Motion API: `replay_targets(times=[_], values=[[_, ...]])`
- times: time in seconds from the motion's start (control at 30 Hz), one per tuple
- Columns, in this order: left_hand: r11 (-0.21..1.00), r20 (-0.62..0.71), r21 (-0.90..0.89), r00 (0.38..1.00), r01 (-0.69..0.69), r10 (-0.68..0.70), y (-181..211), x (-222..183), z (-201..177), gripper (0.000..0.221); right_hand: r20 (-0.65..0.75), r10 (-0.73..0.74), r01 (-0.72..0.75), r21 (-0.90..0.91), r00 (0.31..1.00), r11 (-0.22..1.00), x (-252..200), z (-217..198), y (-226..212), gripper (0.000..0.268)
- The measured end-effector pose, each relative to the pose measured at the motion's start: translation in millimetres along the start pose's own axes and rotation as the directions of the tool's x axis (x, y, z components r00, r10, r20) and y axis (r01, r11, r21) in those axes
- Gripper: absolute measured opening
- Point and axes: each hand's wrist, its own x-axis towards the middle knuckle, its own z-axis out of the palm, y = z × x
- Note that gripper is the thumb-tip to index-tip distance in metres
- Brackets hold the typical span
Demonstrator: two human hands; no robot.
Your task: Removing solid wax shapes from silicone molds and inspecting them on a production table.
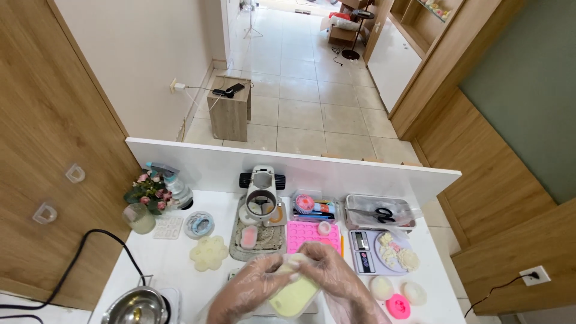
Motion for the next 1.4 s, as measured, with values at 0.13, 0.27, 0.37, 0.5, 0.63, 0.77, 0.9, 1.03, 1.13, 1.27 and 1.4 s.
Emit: replay_targets(times=[0.13, 0.27, 0.37, 0.5, 0.63, 0.77, 0.9, 1.03, 1.13, 1.27, 1.4], values=[[0.962, -0.072, 0.244, 0.987, -0.124, 0.145, -34, 4, -23, 0.051, -0.176, 0.005, 0.002, 0.043, 0.984, 0.999, 8, 15, -6, 0.030], [0.951, -0.066, -0.294, 0.995, -0.096, 0.080, -51, 26, -18, 0.053, -0.552, -0.055, 0.194, 0.197, 0.832, 0.961, 17, 36, -3, 0.029], [0.868, -0.202, -0.448, 0.970, -0.214, 0.135, -43, 31, 7, 0.049, -0.705, -0.064, 0.268, 0.183, 0.706, 0.946, 14, 48, -8, 0.029], [0.814, -0.432, -0.384, 0.864, -0.435, 0.258, -42, 47, 13, 0.032, -0.737, -0.095, 0.273, 0.125, 0.670, 0.954, 10, 52, -7, 0.029], [0.814, -0.402, -0.071, 0.764, -0.576, 0.505, -10, 30, 12, 0.023, -0.765, -0.074, 0.240, 0.107, 0.640, 0.965, -2, 57, -27, 0.028], [0.831, -0.288, 0.166, 0.779, -0.531, 0.556, 11, 28, 13, 0.021, -0.801, 0.033, 0.101, 0.117, 0.598, 0.988, -15, 55, -19, 0.026], [0.881, -0.146, 0.156, 0.871, -0.447, 0.468, 17, 40, 23, 0.025, -0.835, 0.138, -0.028, 0.146, 0.533, 0.989, -44, 44, -14, 0.026], [0.776, -0.003, 0.391, 0.842, -0.496, 0.539, 29, 43, 36, 0.027, -0.830, 0.195, 0.014, 0.237, 0.523, 0.971, -70, 38, -3, 0.027], [0.821, 0.034, 0.301, 0.866, -0.484, 0.498, 25, 49, 49, 0.026, -0.841, 0.202, 0.101, 0.289, 0.502, 0.952, -77, 38, 1, 0.029], [0.911, 0.027, 0.090, 0.916, -0.402, 0.401, 14, 59, 67, 0.025, -0.895, 0.184, 0.089, 0.239, 0.405, 0.967, -88, 36, 16, 0.032], [0.879, 0.061, 0.004, 0.877, -0.477, 0.476, -1, 56, 80, 0.028, -0.957, 0.095, 0.121, 0.132, 0.273, 0.984, -100, 40, 2, 0.034]])
